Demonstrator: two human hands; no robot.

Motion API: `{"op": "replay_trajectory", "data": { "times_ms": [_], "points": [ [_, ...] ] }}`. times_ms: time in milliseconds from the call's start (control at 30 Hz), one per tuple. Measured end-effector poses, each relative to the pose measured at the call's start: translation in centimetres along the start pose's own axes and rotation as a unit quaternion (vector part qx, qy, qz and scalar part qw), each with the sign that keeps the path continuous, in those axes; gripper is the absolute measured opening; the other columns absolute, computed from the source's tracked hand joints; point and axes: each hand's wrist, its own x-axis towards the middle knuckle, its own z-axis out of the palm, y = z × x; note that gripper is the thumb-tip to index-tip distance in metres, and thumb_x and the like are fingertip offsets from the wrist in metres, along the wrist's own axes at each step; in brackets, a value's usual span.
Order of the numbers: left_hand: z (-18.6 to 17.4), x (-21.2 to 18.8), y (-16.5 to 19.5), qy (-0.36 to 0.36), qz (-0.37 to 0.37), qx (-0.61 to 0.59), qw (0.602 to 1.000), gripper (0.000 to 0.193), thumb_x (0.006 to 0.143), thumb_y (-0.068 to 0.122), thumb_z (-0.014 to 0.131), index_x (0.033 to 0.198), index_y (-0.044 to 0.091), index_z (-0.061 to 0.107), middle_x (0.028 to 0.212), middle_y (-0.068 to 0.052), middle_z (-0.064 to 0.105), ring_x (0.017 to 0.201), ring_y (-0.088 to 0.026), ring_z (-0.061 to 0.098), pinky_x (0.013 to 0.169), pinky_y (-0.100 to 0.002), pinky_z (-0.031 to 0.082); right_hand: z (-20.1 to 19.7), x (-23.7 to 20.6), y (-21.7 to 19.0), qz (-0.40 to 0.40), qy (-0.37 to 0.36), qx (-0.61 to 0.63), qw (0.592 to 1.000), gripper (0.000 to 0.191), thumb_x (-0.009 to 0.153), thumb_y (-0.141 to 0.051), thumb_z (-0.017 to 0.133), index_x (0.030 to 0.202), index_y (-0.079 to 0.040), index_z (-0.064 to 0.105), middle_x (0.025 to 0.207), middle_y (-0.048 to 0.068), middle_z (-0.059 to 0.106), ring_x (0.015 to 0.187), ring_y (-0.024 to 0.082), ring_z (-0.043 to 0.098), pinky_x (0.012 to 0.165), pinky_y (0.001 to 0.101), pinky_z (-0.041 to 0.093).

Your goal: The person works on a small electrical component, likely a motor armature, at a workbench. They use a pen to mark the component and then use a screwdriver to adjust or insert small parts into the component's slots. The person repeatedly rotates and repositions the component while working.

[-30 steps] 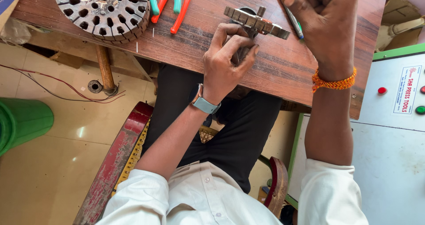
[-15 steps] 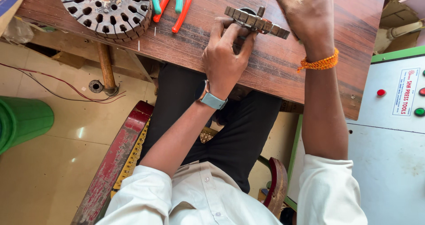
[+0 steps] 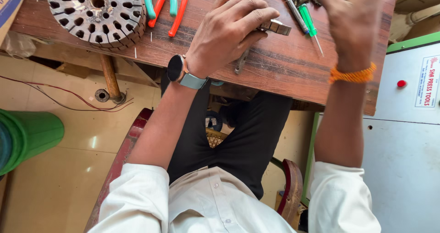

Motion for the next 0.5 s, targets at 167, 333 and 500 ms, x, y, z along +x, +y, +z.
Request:
{"op": "replay_trajectory", "data": {
  "times_ms": [167,333,500],
  "points": [
    [-0.1,0.7,-0.4,-0.001,-0.008,-0.045,0.999,0.055,0.093,0.015,0.083,0.143,0.01,0.061,0.132,-0.006,0.066,0.125,-0.026,0.061,0.112,-0.04,0.044,-1.4,-2.1,-5.6,0.17,0.0,-0.013,0.985,0.015,0.099,-0.012,0.079,0.098,0.001,0.072,0.075,-0.005,0.06,0.061,0.0,0.047,0.054,0.0195,0.031],
    [0.2,0.4,-0.5,-0.002,-0.021,-0.055,0.998,0.052,0.092,0.014,0.083,0.14,0.011,0.063,0.133,-0.008,0.067,0.129,-0.026,0.061,0.113,-0.041,0.043,0.5,-4.5,-6.7,0.151,-0.032,0.004,0.988,0.005,0.1,-0.001,0.075,0.099,0.003,0.072,0.075,-0.006,0.062,0.063,-0.002,0.049,0.053,0.0164,0.034],
    [0.7,0.1,-0.6,0.003,-0.033,-0.068,0.997,0.047,0.096,0.017,0.085,0.136,0.01,0.064,0.131,-0.008,0.068,0.128,-0.028,0.061,0.112,-0.042,0.043,3.1,-7.0,-5.4,0.135,-0.004,-0.036,0.99,0.002,0.104,0.003,0.076,0.103,0.003,0.074,0.077,-0.004,0.058,0.064,0.002,0.04,0.055,0.0211,0.028]
  ]
}}
